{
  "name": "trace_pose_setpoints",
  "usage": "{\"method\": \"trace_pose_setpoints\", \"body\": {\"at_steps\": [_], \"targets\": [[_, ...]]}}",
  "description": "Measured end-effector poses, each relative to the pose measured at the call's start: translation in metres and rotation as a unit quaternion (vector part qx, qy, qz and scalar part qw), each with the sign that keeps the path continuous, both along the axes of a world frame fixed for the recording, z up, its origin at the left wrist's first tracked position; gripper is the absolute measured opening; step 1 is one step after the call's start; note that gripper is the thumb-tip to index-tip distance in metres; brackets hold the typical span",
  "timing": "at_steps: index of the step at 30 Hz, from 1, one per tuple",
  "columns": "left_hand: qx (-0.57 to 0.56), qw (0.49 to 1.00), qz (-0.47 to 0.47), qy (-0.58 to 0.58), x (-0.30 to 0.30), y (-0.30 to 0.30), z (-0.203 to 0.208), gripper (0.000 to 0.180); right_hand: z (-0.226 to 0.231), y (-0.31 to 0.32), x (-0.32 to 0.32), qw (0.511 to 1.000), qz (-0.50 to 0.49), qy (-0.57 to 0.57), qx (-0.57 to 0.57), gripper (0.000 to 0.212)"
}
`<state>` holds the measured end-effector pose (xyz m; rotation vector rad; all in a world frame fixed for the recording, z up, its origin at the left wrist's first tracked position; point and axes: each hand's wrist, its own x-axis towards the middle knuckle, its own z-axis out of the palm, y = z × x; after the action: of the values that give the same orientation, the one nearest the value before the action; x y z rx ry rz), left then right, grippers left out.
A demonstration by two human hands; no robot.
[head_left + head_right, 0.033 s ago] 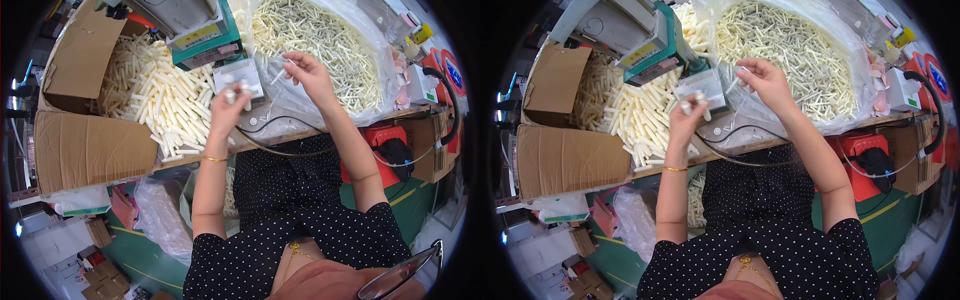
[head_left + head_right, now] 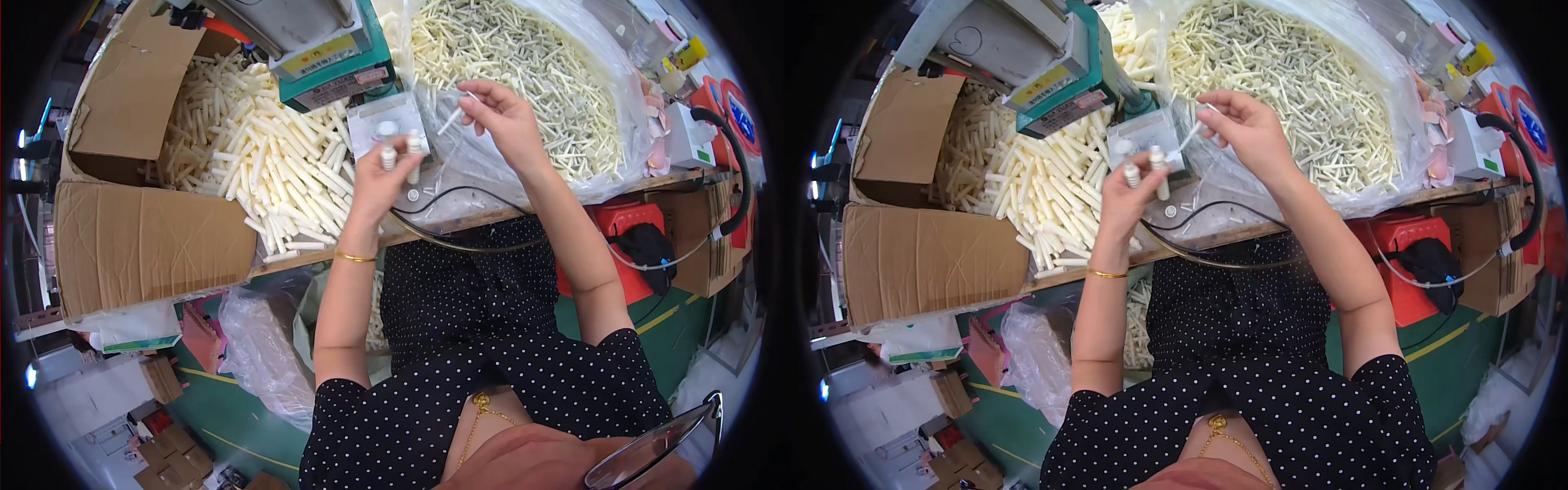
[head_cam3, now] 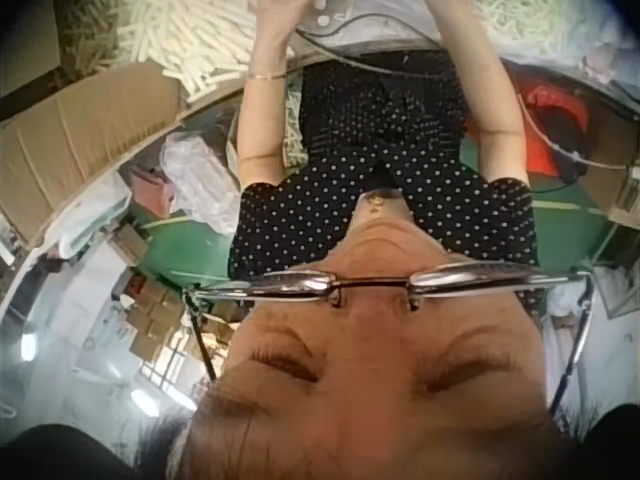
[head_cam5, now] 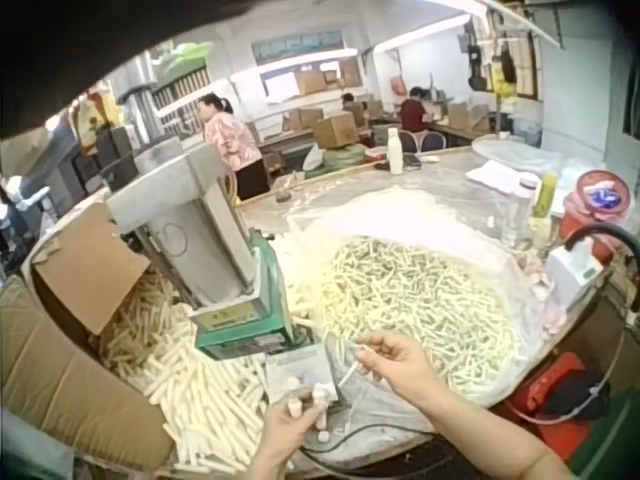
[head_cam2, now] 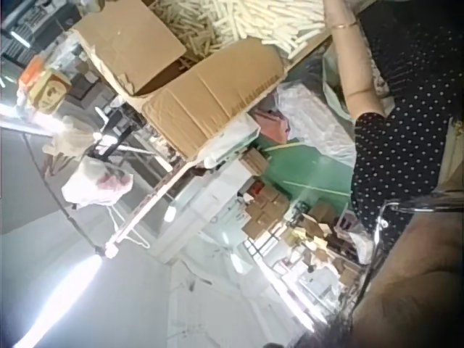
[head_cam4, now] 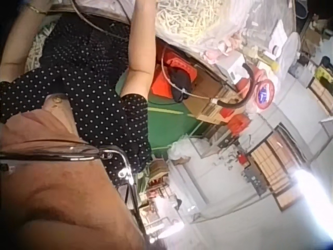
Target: Assemble small plastic sprayer components using a press machine at a workstation.
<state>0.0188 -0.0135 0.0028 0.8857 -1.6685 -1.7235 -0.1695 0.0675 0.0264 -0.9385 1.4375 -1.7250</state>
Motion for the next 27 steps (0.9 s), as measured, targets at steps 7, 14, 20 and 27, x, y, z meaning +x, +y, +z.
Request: {"method": "trace_pose_setpoints", "body": {"at_steps": [7,14,20,27], "targets": [[0.012,0.998,-0.06,0.009,-0.006,0.006,-0.012,0.024,0.0,-0.004,0.006,0.999,0.04,-0.004,-0.018,0.023],[0.005,0.998,-0.061,0.013,-0.009,0.011,-0.013,0.025,-0.001,0.001,0.015,0.995,0.06,0.078,-0.014,0.019],[-0.209,0.978,-0.005,0.028,-0.019,0.02,-0.018,0.019,0.0,0.006,0.02,0.995,0.05,0.088,-0.001,0.022],[-0.015,0.976,0.205,0.07,-0.022,-0.035,-0.019,0.024,0.003,0.008,0.02,0.981,-0.004,0.191,-0.036,0.053]]}}
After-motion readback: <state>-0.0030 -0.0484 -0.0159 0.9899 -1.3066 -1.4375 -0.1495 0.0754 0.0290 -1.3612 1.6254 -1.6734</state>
